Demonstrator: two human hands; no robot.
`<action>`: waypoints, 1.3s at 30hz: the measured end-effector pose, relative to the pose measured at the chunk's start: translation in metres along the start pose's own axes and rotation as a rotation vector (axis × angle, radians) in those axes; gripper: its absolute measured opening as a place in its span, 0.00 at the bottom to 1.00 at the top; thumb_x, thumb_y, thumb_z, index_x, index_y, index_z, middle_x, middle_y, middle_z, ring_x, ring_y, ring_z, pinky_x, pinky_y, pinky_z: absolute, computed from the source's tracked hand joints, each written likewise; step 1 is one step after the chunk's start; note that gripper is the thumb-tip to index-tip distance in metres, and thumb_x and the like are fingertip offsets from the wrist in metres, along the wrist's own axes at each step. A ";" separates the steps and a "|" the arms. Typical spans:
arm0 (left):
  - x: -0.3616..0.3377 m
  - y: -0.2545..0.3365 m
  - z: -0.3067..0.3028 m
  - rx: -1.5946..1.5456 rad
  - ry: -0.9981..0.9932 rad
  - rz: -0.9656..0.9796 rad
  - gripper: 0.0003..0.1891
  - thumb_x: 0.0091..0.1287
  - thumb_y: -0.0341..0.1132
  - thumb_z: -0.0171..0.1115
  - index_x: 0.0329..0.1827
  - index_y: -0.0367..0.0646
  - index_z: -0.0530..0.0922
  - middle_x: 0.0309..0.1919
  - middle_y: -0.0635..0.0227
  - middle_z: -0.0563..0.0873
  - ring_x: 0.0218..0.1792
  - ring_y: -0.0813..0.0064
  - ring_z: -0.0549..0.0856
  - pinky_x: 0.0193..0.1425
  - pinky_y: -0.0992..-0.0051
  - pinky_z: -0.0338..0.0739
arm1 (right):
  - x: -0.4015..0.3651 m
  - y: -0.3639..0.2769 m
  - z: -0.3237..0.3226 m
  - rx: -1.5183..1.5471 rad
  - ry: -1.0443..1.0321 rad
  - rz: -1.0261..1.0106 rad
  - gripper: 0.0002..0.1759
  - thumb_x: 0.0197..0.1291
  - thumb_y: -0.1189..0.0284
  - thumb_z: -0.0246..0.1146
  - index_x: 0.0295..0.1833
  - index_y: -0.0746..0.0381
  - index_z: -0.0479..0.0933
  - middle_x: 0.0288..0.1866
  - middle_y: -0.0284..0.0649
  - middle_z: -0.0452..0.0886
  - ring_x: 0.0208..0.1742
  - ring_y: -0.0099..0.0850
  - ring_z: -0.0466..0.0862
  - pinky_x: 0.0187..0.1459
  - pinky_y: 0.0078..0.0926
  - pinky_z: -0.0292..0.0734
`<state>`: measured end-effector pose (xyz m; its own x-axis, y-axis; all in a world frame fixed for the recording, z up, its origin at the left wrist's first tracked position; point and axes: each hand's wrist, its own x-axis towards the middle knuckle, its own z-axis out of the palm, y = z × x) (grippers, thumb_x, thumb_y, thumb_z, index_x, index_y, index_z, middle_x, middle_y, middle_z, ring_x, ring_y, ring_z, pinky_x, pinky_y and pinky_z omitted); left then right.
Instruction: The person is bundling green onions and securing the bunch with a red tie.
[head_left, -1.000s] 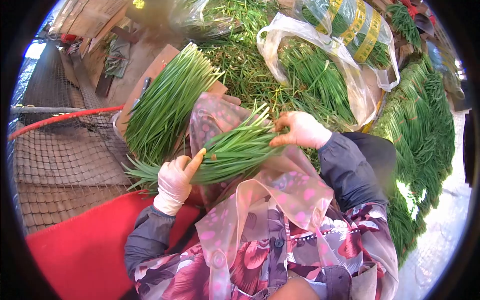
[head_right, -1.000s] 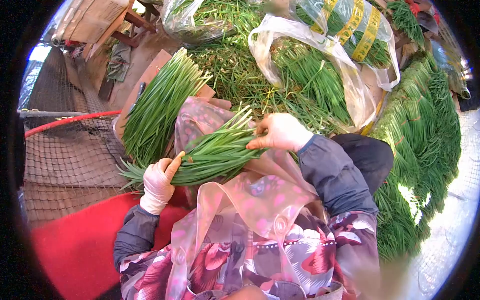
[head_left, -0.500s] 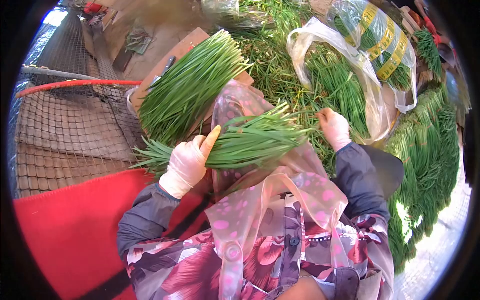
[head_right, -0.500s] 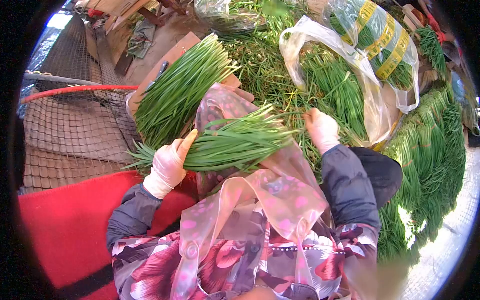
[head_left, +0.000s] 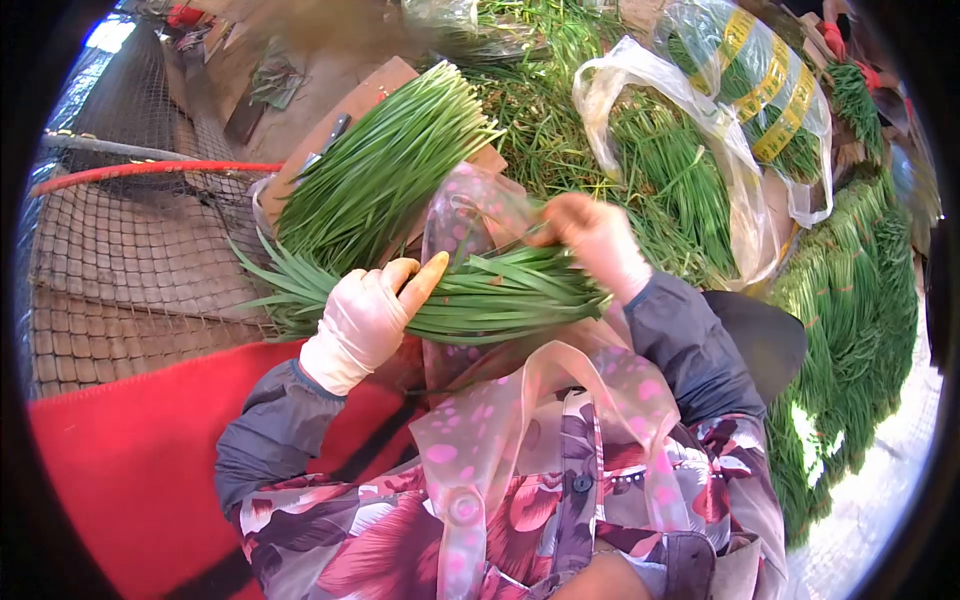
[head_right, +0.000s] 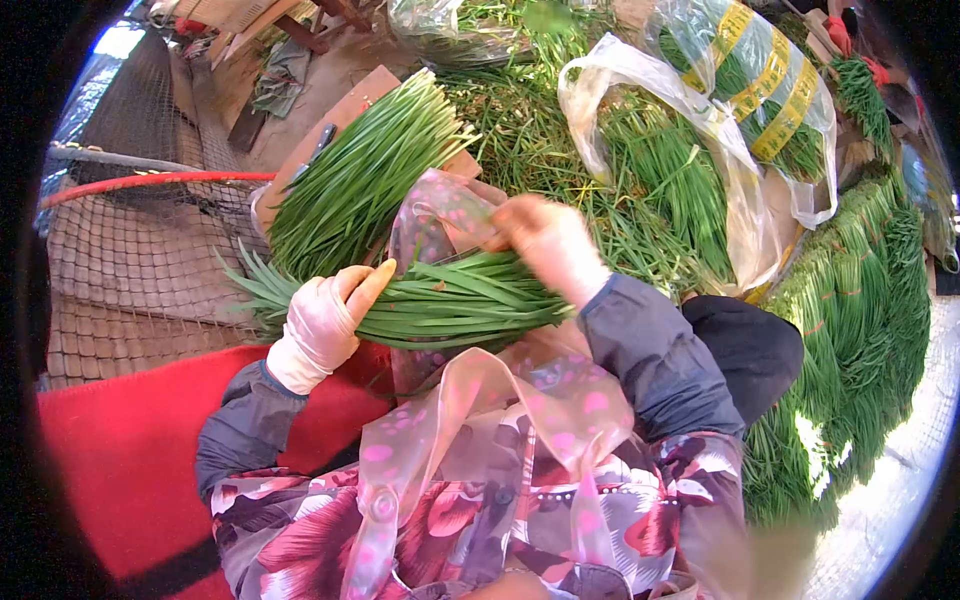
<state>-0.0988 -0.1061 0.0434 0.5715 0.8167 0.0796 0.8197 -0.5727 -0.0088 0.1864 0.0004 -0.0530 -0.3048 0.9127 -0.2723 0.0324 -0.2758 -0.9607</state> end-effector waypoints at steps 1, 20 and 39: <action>-0.004 -0.002 0.001 0.004 -0.016 -0.008 0.33 0.46 0.23 0.59 0.62 0.46 0.75 0.43 0.67 0.81 0.33 0.66 0.81 0.34 0.69 0.75 | 0.006 0.010 -0.025 0.140 0.113 0.020 0.16 0.66 0.64 0.60 0.48 0.67 0.79 0.26 0.32 0.80 0.24 0.22 0.77 0.29 0.20 0.72; -0.013 0.002 0.005 -0.057 -0.017 -0.115 0.34 0.49 0.23 0.58 0.66 0.49 0.72 0.48 0.60 0.82 0.30 0.62 0.82 0.34 0.68 0.77 | -0.014 0.004 -0.049 0.758 0.000 0.141 0.17 0.65 0.63 0.62 0.51 0.65 0.76 0.28 0.30 0.77 0.18 0.15 0.66 0.23 0.16 0.64; -0.029 -0.005 0.014 -0.551 -0.046 -0.242 0.36 0.47 0.21 0.66 0.65 0.45 0.72 0.44 0.58 0.85 0.42 0.59 0.86 0.47 0.70 0.79 | 0.011 0.012 -0.035 -0.538 -1.030 0.174 0.44 0.59 0.36 0.54 0.61 0.68 0.74 0.52 0.45 0.82 0.54 0.34 0.79 0.57 0.32 0.72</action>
<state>-0.1188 -0.1255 0.0275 0.3826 0.9235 -0.0288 0.7933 -0.3124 0.5226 0.2163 0.0177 -0.0697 -0.8746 0.1326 -0.4664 0.4722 0.0149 -0.8814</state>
